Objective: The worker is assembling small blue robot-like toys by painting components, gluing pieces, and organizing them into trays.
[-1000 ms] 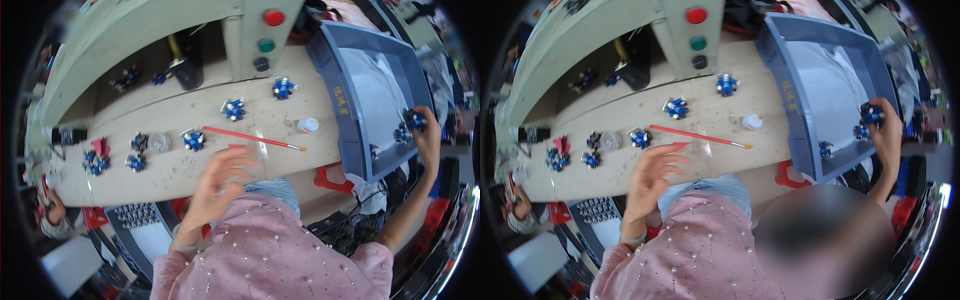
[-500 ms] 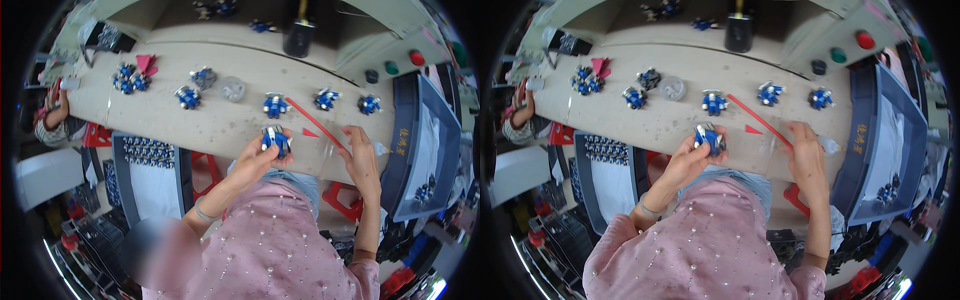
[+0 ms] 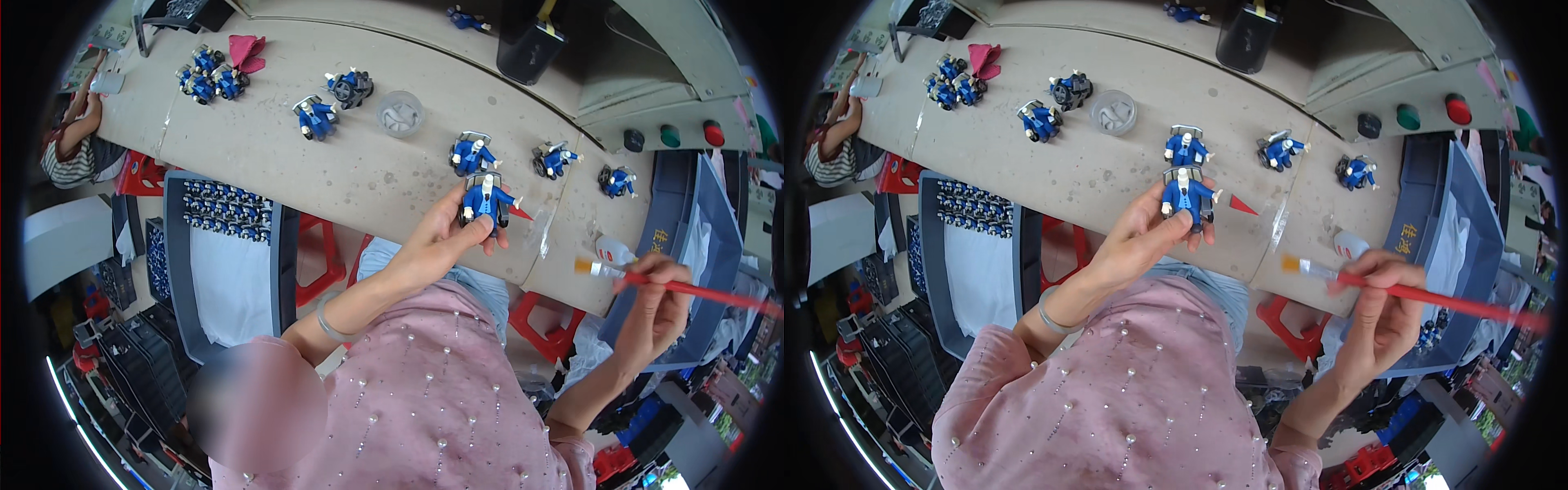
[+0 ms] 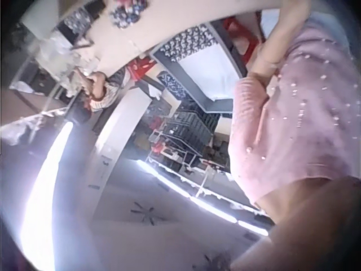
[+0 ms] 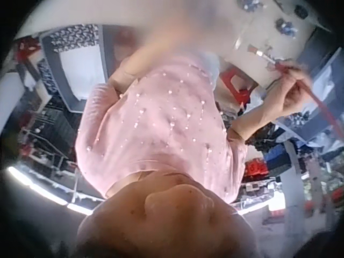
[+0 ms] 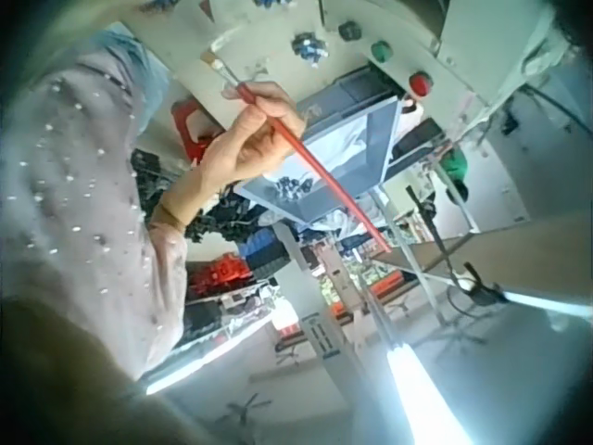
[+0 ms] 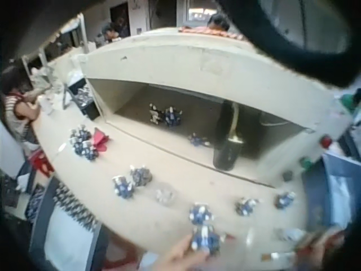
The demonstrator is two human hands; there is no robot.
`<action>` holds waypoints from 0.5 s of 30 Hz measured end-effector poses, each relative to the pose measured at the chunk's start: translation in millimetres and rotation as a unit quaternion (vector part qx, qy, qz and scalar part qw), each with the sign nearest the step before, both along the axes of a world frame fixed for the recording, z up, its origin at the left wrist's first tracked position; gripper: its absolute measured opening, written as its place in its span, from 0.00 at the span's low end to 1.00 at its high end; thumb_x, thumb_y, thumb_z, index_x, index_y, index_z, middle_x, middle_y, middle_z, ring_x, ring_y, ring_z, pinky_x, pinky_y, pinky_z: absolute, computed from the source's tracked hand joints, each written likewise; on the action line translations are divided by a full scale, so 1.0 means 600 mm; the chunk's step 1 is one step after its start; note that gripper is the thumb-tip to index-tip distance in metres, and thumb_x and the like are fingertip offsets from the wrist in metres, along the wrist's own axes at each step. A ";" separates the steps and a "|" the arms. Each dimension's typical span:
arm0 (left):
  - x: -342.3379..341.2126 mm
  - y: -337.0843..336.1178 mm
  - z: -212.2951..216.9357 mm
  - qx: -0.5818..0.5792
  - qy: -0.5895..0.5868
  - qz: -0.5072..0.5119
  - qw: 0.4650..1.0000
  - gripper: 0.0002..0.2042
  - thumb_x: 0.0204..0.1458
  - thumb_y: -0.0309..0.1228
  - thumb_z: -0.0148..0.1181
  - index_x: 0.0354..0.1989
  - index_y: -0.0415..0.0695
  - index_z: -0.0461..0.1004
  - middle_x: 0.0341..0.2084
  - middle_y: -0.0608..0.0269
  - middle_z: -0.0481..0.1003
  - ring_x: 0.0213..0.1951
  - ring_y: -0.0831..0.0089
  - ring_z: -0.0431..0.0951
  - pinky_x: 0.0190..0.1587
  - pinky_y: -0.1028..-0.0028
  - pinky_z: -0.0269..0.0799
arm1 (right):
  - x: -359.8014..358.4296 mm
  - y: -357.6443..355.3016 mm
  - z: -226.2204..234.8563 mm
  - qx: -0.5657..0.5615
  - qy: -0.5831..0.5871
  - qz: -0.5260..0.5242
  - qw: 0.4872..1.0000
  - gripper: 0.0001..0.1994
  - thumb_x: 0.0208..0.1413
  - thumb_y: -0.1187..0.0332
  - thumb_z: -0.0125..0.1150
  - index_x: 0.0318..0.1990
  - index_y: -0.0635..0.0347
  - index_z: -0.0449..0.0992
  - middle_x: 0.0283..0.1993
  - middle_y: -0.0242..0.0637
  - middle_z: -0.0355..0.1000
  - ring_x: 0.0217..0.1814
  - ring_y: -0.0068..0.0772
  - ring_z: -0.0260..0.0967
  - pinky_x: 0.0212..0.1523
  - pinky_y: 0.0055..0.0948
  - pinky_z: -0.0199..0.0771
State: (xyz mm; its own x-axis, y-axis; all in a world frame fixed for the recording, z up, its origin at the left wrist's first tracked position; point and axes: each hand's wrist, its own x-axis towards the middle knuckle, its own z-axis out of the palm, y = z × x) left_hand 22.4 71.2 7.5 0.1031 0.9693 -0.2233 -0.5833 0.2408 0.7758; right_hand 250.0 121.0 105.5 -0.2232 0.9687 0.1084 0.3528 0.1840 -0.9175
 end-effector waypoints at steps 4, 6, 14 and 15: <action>0.017 0.000 0.003 -0.012 0.044 -0.003 0.999 0.17 0.58 0.27 0.46 0.56 0.38 0.59 0.28 0.60 0.71 0.28 0.81 0.67 0.35 0.79 0.65 | -0.085 0.001 -0.028 0.124 0.170 0.032 0.977 0.04 0.56 0.79 0.50 0.39 0.68 0.66 0.39 0.46 0.68 0.33 0.31 0.72 0.36 0.24 0.73; 0.024 -0.002 0.007 -0.039 0.055 0.007 0.998 0.16 0.57 0.27 0.47 0.53 0.38 0.61 0.28 0.61 0.71 0.26 0.81 0.67 0.33 0.80 0.64 | -0.103 0.002 -0.053 0.150 0.171 0.064 0.972 0.05 0.56 0.79 0.50 0.39 0.68 0.65 0.39 0.48 0.69 0.35 0.33 0.73 0.37 0.26 0.74; 0.018 -0.005 0.004 -0.056 0.104 0.011 0.993 0.18 0.54 0.25 0.55 0.53 0.38 0.61 0.29 0.65 0.71 0.27 0.84 0.68 0.32 0.83 0.64 | -0.097 0.020 -0.075 0.173 0.071 0.060 0.981 0.04 0.53 0.82 0.53 0.36 0.69 0.69 0.35 0.46 0.71 0.33 0.31 0.72 0.36 0.24 0.72; 0.019 -0.005 0.003 -0.045 0.125 0.013 0.991 0.20 0.52 0.24 0.57 0.53 0.38 0.61 0.31 0.65 0.71 0.29 0.84 0.69 0.32 0.83 0.65 | -0.106 0.009 -0.064 0.107 0.143 0.035 0.983 0.03 0.51 0.82 0.55 0.34 0.70 0.71 0.33 0.44 0.71 0.33 0.32 0.71 0.35 0.24 0.71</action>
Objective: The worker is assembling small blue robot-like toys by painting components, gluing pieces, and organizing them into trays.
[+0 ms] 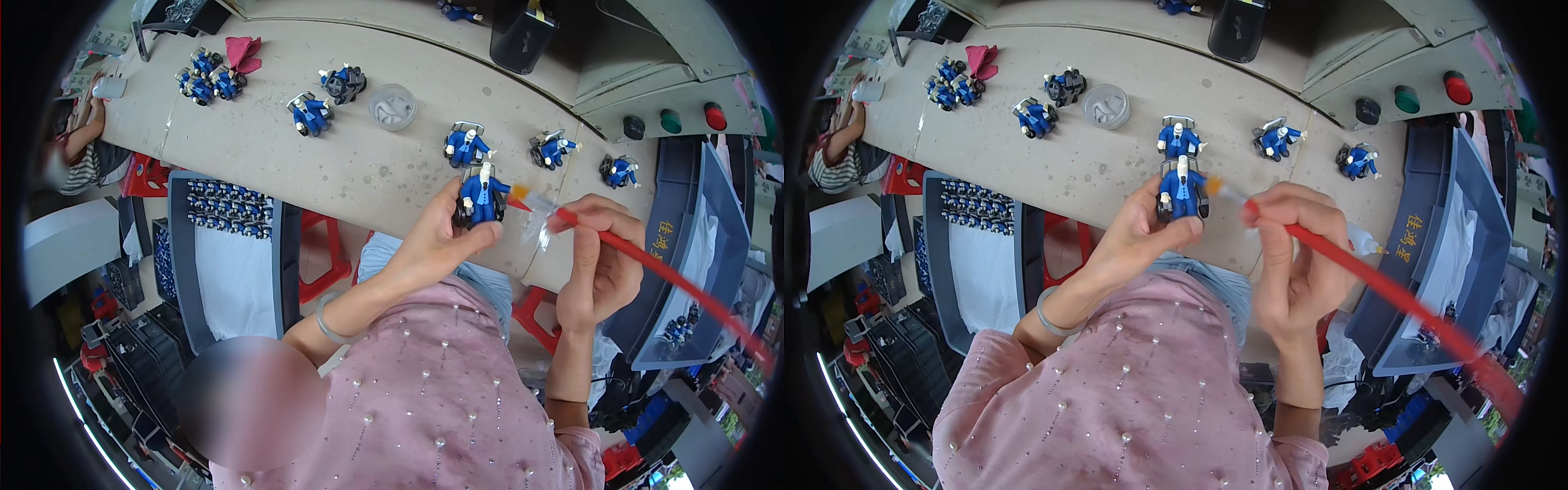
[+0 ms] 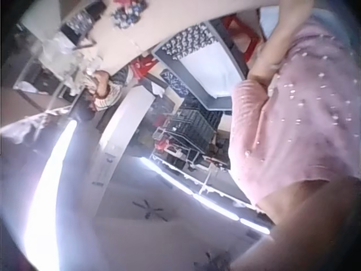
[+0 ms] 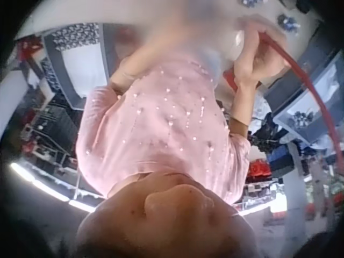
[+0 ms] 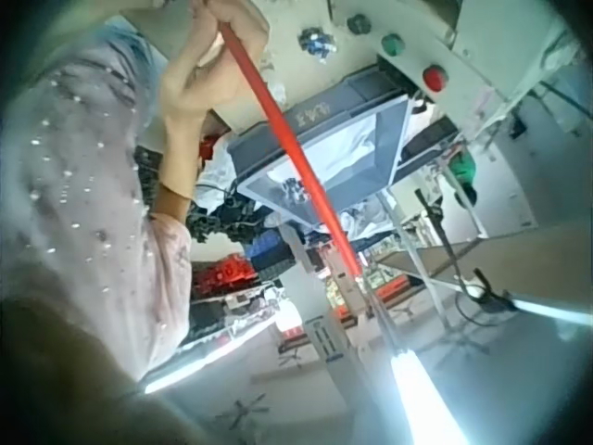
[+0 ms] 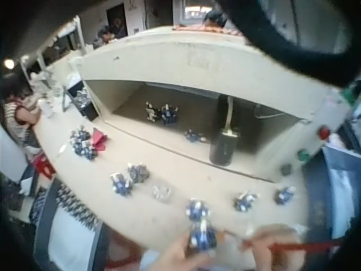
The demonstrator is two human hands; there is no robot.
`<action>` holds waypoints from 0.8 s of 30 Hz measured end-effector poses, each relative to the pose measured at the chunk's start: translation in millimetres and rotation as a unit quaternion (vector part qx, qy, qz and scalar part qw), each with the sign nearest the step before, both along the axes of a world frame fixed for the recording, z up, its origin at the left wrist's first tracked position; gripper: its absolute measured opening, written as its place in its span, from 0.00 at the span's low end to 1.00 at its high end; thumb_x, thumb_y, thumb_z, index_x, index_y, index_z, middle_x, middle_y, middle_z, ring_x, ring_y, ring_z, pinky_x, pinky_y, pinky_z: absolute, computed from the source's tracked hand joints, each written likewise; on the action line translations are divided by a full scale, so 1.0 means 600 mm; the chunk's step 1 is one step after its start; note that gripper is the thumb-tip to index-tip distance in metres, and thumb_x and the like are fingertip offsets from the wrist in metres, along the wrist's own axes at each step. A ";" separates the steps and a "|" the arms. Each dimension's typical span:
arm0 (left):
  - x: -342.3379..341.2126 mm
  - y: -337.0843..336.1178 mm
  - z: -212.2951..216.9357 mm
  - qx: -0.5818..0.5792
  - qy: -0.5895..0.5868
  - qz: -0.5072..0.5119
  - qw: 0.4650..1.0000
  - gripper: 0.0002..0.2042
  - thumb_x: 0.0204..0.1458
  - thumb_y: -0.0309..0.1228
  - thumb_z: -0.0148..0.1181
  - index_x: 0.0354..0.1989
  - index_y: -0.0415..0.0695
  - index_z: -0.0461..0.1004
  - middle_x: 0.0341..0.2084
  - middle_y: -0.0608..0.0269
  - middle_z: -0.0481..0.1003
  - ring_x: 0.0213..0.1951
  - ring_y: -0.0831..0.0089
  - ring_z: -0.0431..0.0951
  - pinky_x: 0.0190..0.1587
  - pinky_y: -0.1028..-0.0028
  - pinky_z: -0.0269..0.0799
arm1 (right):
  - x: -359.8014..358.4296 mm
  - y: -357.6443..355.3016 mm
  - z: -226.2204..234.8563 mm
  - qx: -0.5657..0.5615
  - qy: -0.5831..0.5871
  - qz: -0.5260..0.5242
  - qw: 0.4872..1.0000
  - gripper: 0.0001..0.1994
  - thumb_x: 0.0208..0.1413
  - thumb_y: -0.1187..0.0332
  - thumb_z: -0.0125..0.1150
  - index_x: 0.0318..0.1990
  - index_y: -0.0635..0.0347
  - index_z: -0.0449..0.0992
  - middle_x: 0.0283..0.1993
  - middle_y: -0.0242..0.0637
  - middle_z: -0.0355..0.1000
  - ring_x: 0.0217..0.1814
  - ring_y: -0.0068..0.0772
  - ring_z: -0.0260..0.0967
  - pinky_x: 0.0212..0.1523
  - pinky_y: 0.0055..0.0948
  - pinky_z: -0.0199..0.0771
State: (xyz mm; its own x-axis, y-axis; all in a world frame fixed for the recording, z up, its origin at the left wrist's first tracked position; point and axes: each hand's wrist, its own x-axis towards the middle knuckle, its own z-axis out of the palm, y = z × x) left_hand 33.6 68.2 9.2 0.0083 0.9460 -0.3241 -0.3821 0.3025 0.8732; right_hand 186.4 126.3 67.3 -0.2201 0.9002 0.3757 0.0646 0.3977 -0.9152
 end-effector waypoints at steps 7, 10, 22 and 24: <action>0.003 0.000 0.000 -0.007 0.002 0.005 1.000 0.23 0.51 0.25 0.61 0.55 0.38 0.60 0.37 0.66 0.71 0.36 0.83 0.71 0.36 0.82 0.69 | 0.016 0.014 -0.008 0.076 -0.175 -0.030 0.981 0.02 0.50 0.81 0.56 0.33 0.71 0.72 0.33 0.42 0.72 0.32 0.31 0.72 0.34 0.24 0.71; 0.005 0.005 0.009 -0.019 -0.002 -0.010 1.000 0.26 0.50 0.25 0.61 0.55 0.37 0.56 0.36 0.66 0.66 0.33 0.85 0.68 0.33 0.83 0.69 | 0.003 -0.002 0.002 -0.093 -0.009 0.020 0.995 0.03 0.51 0.81 0.57 0.34 0.71 0.73 0.35 0.42 0.72 0.33 0.29 0.72 0.35 0.24 0.72; 0.006 0.004 0.014 -0.026 -0.032 -0.029 0.999 0.23 0.52 0.30 0.61 0.52 0.40 0.57 0.30 0.67 0.67 0.25 0.83 0.68 0.26 0.82 0.65 | 0.017 0.022 0.002 0.007 -0.128 -0.009 0.992 0.05 0.48 0.83 0.59 0.33 0.69 0.74 0.32 0.41 0.73 0.32 0.29 0.72 0.34 0.23 0.72; 0.001 0.002 0.012 -0.039 -0.075 -0.045 0.995 0.23 0.52 0.30 0.61 0.52 0.40 0.57 0.32 0.66 0.67 0.28 0.83 0.68 0.28 0.82 0.67 | 0.032 0.027 -0.013 0.073 -0.156 -0.056 0.983 0.06 0.50 0.81 0.58 0.36 0.70 0.74 0.34 0.40 0.73 0.36 0.29 0.73 0.38 0.24 0.72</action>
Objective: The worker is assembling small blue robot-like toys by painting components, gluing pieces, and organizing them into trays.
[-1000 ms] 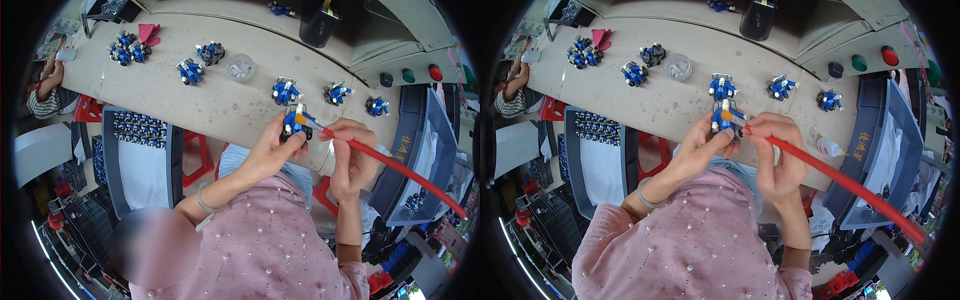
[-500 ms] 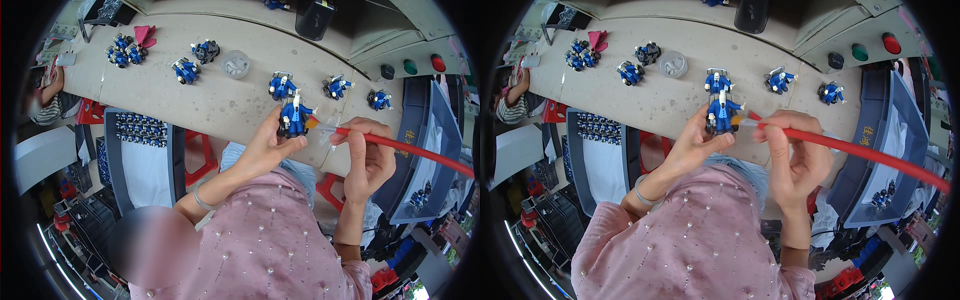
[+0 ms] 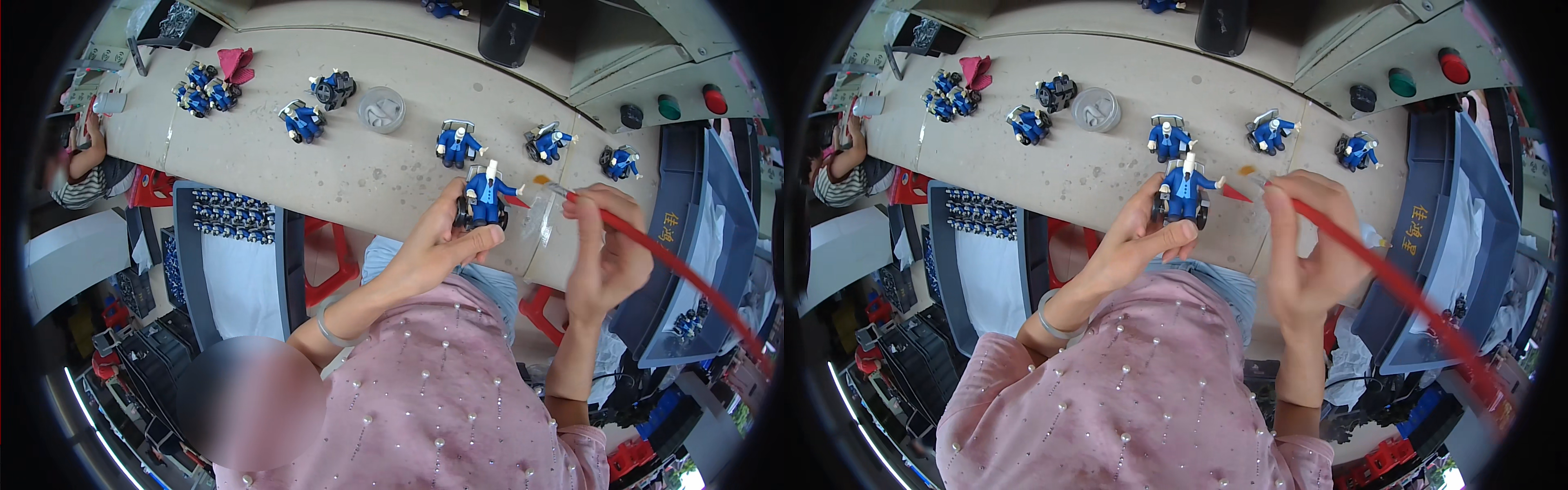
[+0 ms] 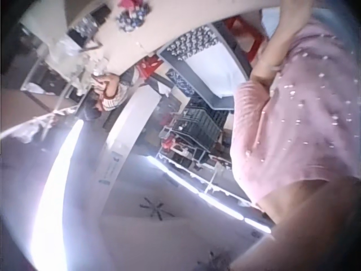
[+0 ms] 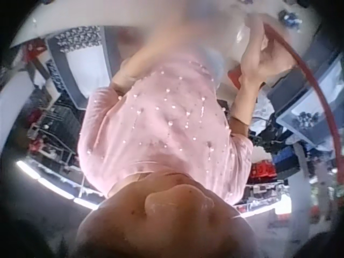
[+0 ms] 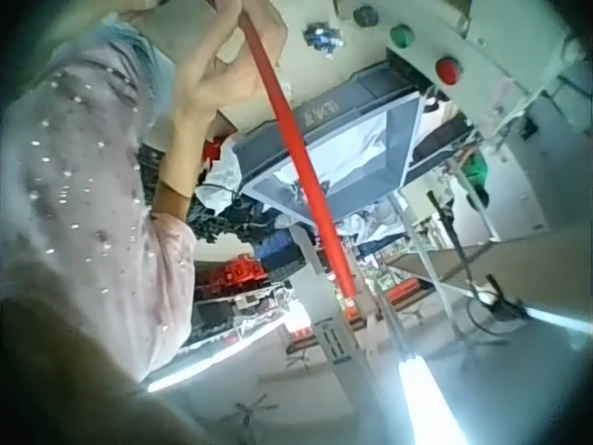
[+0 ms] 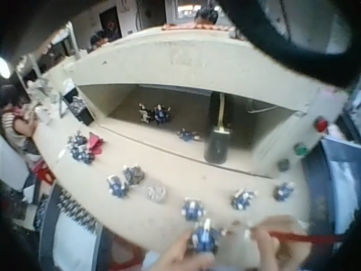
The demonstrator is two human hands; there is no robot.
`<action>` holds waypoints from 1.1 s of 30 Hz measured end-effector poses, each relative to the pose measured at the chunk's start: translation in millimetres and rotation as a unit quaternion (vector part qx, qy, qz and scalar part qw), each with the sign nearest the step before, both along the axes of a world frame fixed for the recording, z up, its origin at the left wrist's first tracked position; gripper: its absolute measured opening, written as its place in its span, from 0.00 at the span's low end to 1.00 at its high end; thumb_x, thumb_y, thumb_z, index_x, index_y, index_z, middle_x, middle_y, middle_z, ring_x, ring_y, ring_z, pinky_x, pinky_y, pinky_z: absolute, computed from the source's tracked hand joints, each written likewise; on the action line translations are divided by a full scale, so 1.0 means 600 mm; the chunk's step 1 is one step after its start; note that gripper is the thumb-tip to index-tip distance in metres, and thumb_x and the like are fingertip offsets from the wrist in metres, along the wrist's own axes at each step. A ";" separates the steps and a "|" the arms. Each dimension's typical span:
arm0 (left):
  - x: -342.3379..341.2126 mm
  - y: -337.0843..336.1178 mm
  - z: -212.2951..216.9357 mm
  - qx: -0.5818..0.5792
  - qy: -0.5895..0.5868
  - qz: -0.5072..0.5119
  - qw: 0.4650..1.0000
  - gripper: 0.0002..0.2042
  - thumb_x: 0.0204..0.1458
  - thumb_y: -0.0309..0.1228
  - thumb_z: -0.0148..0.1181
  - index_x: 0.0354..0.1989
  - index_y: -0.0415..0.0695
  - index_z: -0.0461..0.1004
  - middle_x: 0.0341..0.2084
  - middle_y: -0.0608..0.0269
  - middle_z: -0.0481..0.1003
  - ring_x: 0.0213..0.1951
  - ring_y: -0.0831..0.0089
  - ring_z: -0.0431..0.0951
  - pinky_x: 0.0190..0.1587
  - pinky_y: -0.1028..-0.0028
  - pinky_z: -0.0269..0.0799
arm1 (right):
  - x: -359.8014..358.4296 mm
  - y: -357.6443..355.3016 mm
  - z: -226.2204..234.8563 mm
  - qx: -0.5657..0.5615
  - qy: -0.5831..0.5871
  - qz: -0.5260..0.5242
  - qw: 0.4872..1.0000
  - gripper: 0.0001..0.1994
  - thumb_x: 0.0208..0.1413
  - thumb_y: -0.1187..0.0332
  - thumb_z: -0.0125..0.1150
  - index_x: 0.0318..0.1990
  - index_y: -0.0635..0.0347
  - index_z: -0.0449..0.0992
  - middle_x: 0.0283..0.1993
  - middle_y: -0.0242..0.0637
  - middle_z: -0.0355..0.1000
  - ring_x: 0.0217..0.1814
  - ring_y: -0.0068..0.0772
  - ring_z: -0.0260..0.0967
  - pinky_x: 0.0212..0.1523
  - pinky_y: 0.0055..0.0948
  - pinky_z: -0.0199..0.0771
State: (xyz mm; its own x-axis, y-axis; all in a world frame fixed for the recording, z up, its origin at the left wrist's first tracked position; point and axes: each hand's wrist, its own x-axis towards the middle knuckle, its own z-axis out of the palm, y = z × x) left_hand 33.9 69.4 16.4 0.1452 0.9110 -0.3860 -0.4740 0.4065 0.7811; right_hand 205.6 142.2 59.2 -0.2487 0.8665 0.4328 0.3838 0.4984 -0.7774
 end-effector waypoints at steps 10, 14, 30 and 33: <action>0.012 0.011 0.012 0.289 0.419 0.036 0.860 0.28 0.39 0.19 0.62 0.52 0.38 0.60 0.40 0.51 0.64 0.43 0.56 0.70 0.39 0.69 0.69 | -0.022 -0.014 -0.017 -0.278 0.159 0.051 0.946 0.10 0.51 0.75 0.62 0.40 0.67 0.74 0.39 0.37 0.72 0.39 0.24 0.70 0.43 0.22 0.68; 0.021 0.001 0.009 0.229 0.419 0.053 0.877 0.29 0.36 0.19 0.64 0.51 0.39 0.63 0.44 0.50 0.62 0.45 0.58 0.68 0.48 0.69 0.66 | -0.029 -0.016 -0.028 -0.297 0.190 0.044 0.935 0.12 0.45 0.78 0.67 0.37 0.65 0.71 0.36 0.35 0.72 0.36 0.22 0.69 0.41 0.22 0.69; 0.012 -0.010 0.007 0.130 0.085 0.072 0.985 0.24 0.51 0.25 0.60 0.55 0.37 0.60 0.46 0.58 0.68 0.45 0.75 0.71 0.50 0.73 0.68 | -0.015 -0.004 -0.038 -0.364 0.305 0.066 0.878 0.10 0.46 0.80 0.65 0.32 0.61 0.69 0.34 0.37 0.72 0.36 0.22 0.70 0.40 0.20 0.70; 0.014 -0.011 0.005 0.150 0.108 0.088 0.979 0.24 0.48 0.22 0.62 0.54 0.38 0.62 0.46 0.58 0.69 0.45 0.74 0.72 0.49 0.72 0.70 | -0.015 -0.006 -0.043 -0.337 0.312 0.067 0.886 0.10 0.46 0.81 0.64 0.32 0.60 0.68 0.33 0.38 0.72 0.36 0.22 0.70 0.39 0.19 0.70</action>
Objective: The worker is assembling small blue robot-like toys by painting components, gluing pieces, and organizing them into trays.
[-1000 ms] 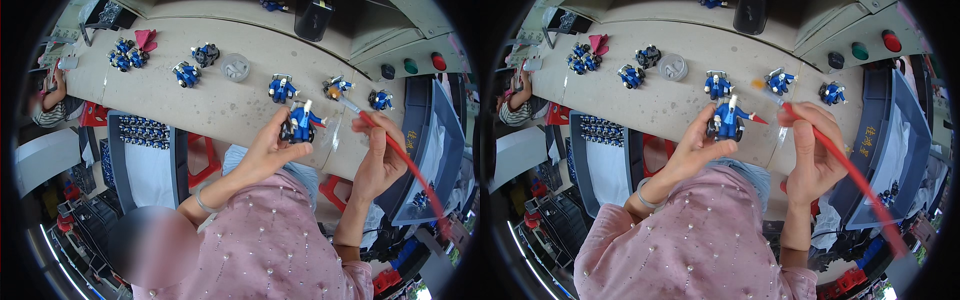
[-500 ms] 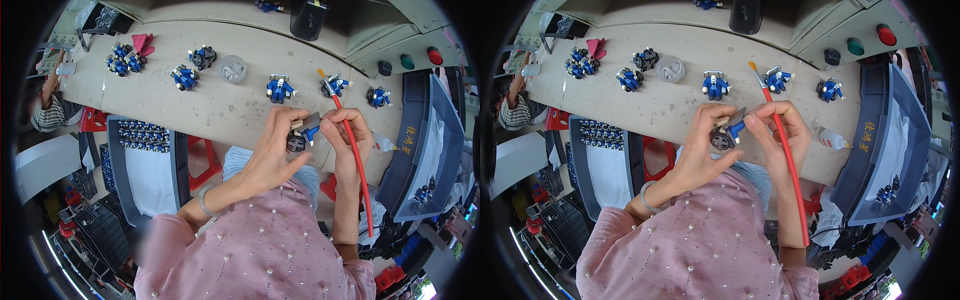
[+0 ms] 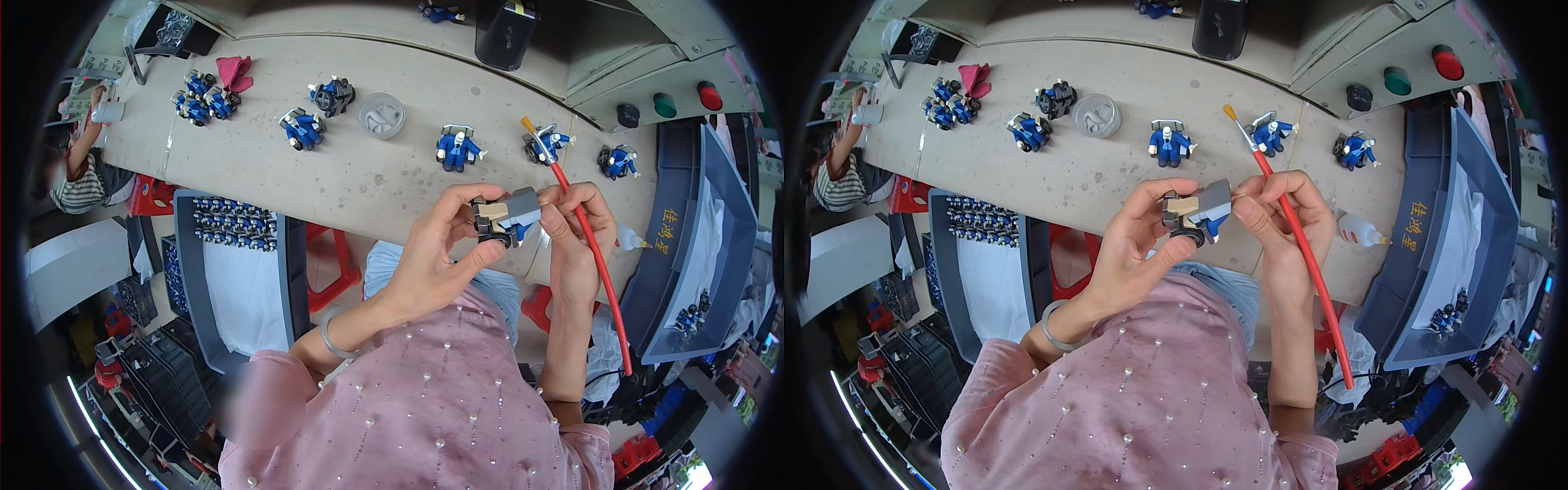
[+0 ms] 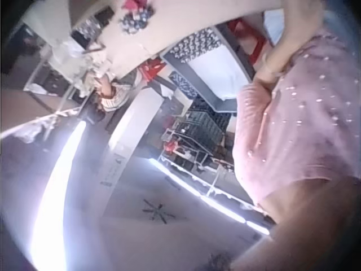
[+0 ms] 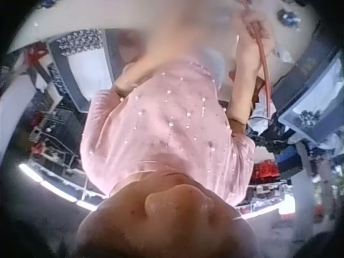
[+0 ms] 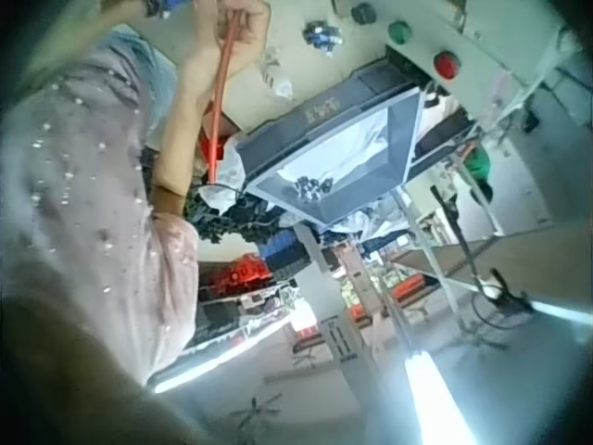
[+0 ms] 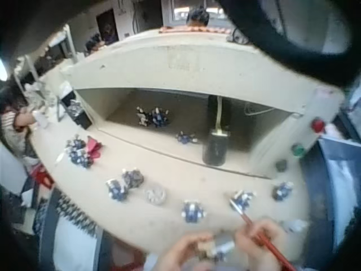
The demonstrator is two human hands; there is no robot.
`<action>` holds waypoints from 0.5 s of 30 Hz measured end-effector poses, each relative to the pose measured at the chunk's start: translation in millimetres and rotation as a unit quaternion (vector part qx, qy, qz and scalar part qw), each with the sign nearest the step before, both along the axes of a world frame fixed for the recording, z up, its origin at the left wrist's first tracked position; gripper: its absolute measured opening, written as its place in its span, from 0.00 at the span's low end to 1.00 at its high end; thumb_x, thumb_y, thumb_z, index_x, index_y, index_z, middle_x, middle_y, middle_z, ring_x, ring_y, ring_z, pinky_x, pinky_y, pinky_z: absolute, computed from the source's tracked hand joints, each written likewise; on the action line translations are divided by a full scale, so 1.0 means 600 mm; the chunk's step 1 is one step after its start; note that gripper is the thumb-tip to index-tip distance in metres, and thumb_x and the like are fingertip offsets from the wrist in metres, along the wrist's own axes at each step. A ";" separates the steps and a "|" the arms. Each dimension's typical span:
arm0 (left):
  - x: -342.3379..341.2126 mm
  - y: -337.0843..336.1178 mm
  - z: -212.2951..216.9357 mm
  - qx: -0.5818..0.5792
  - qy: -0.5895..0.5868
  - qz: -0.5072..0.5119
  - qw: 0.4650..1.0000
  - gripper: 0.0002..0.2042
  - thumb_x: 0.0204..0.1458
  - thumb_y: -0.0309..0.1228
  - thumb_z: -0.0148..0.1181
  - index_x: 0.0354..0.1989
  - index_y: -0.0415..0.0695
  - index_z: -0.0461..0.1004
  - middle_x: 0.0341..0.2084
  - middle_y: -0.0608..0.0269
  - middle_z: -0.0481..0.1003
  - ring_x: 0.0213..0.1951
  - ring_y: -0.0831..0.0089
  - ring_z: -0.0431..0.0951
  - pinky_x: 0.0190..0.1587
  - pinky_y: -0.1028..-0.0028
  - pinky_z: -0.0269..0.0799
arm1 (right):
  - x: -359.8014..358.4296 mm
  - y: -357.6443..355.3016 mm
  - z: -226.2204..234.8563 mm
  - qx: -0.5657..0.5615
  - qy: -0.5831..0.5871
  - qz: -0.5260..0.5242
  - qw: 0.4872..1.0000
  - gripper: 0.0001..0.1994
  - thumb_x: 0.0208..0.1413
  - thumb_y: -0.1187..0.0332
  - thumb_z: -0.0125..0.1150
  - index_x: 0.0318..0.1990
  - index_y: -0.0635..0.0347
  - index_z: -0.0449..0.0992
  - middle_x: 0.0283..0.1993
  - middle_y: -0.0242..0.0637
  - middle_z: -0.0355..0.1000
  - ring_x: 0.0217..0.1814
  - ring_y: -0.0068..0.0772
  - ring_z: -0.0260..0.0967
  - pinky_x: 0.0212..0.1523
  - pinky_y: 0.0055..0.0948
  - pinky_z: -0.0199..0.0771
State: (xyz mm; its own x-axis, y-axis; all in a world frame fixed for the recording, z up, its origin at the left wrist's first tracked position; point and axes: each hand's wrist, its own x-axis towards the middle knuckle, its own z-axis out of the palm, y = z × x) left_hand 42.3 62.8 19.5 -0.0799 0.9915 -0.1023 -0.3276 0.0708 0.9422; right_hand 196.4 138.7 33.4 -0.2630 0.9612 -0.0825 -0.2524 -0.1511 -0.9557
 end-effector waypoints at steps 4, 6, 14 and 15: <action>-0.005 0.005 -0.003 0.039 0.055 0.004 0.998 0.27 0.47 0.24 0.64 0.55 0.37 0.60 0.48 0.58 0.66 0.50 0.72 0.69 0.52 0.71 0.66 | 0.004 0.003 -0.008 -0.019 0.017 0.002 1.000 0.10 0.47 0.80 0.64 0.33 0.60 0.68 0.33 0.37 0.73 0.36 0.22 0.70 0.39 0.19 0.69; -0.008 0.006 -0.006 0.073 0.115 0.022 0.990 0.30 0.42 0.21 0.67 0.55 0.37 0.60 0.49 0.57 0.66 0.52 0.70 0.68 0.53 0.69 0.66 | 0.004 0.003 -0.007 -0.013 -0.001 0.010 1.000 0.09 0.47 0.79 0.64 0.34 0.61 0.69 0.34 0.37 0.73 0.38 0.23 0.71 0.40 0.18 0.68; -0.009 0.010 -0.010 0.092 0.283 0.068 0.952 0.37 0.35 0.22 0.72 0.57 0.38 0.59 0.51 0.59 0.64 0.54 0.68 0.67 0.54 0.69 0.65 | -0.016 -0.007 0.024 0.017 -0.045 0.038 0.998 0.14 0.46 0.81 0.64 0.40 0.65 0.68 0.42 0.42 0.71 0.47 0.29 0.71 0.48 0.26 0.72; -0.009 0.010 -0.011 0.108 0.322 0.076 0.938 0.39 0.34 0.22 0.72 0.58 0.39 0.58 0.52 0.59 0.64 0.54 0.68 0.67 0.55 0.69 0.64 | -0.017 -0.008 0.025 0.012 -0.064 0.037 0.997 0.15 0.46 0.83 0.64 0.40 0.65 0.68 0.43 0.43 0.71 0.48 0.30 0.71 0.49 0.27 0.72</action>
State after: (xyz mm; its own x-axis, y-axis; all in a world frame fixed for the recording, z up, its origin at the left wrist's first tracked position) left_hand 36.6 68.9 13.0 -0.1983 0.9556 0.2181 0.3226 -0.1465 0.9351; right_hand 186.5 134.1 48.4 -0.3219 0.9417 -0.0978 -0.1179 -0.1424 -0.9828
